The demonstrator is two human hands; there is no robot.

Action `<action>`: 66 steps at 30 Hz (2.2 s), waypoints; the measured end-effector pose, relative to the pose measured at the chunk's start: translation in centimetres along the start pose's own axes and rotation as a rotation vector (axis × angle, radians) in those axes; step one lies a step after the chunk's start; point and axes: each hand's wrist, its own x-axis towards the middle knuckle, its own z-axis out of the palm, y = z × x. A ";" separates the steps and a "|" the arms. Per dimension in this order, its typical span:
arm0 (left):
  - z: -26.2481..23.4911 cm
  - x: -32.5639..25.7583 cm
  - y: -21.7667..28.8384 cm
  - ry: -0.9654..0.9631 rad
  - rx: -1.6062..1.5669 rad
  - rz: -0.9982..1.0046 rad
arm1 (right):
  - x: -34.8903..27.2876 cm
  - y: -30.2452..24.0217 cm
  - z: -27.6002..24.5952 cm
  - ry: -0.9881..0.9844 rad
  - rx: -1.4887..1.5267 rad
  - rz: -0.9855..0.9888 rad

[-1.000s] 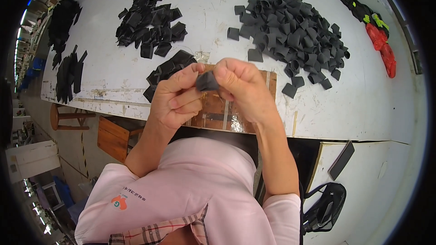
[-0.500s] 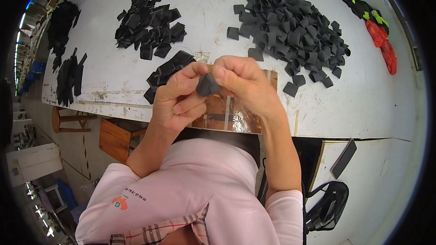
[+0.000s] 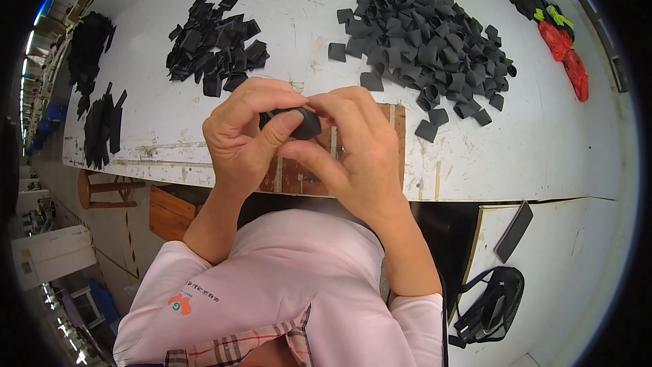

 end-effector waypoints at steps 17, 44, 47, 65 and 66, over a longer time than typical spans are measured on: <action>0.3 -1.0 0.7 0.120 -0.188 -0.146 | -0.6 1.3 0.7 0.061 0.565 0.393; -0.9 0.6 0.9 0.005 0.083 0.025 | 0.9 0.2 -0.4 -0.053 0.418 0.286; -1.4 -0.6 -0.3 0.058 -0.006 -0.093 | 1.1 0.1 -0.2 -0.084 0.164 0.131; -0.5 -0.2 0.6 0.067 0.177 -0.059 | 1.2 0.3 -0.2 -0.113 -0.001 0.000; -0.4 -0.5 0.3 0.109 0.069 -0.140 | 1.2 0.1 -0.3 -0.094 -0.057 -0.022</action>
